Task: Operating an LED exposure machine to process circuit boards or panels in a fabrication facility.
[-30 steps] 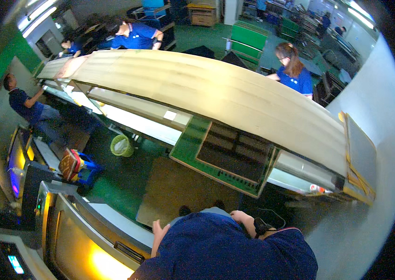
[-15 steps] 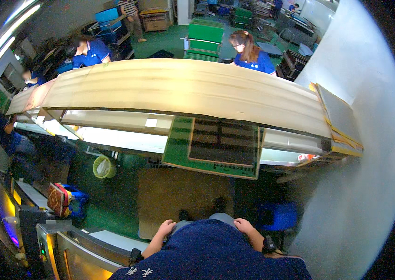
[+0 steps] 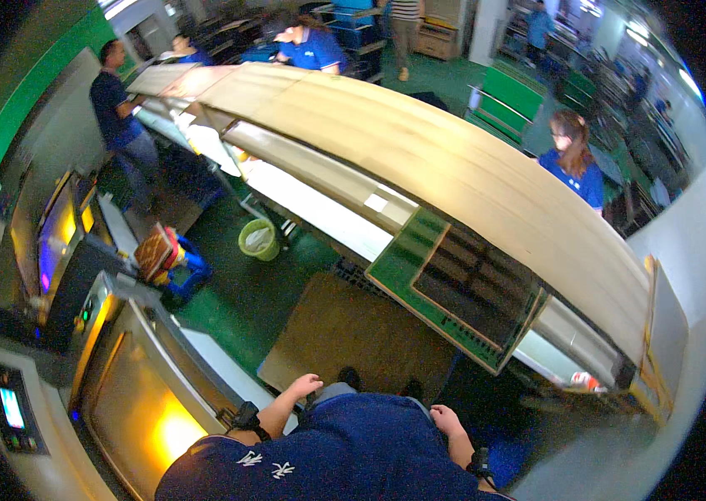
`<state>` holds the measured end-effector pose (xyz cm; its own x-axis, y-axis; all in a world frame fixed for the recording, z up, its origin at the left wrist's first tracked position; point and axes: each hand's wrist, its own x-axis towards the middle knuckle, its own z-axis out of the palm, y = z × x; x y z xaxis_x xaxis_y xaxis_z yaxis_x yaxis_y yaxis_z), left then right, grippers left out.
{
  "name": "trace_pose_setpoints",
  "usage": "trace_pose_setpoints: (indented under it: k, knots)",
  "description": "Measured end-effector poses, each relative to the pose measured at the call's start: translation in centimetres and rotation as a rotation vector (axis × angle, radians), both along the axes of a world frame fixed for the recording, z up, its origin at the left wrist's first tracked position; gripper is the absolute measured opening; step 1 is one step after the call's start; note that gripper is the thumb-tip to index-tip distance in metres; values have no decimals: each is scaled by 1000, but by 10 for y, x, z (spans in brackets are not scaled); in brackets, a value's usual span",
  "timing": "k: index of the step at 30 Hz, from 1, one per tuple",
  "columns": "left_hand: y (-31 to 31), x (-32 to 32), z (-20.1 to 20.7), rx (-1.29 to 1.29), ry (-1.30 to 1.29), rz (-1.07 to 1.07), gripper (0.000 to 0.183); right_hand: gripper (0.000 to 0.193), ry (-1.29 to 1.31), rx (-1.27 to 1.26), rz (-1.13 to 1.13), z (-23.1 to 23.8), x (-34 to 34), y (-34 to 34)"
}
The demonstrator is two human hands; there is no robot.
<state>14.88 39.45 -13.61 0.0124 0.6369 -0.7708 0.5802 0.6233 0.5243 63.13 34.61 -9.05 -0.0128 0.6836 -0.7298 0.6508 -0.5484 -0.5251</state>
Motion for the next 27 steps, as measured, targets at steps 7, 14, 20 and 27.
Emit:
trace_pose_setpoints:
  k: [7, 14, 20, 27]
  knots:
    - [-52, 52, 11, 47, 100, 196, 56, 38, 177, 23, 60, -66, 73, 43]
    - [-114, 141, 37, 185, 64, 315, 52, 37, 123, -128, 263, -93, 98, 88]
    - [-156, 140, 92, 558, 363, 818, 34, 36, 79, -138, 407, -90, 80, 123]
    - [-211, 31, 133, 584, 1157, 933, 46, 35, 54, -95, 548, -74, 23, 147]
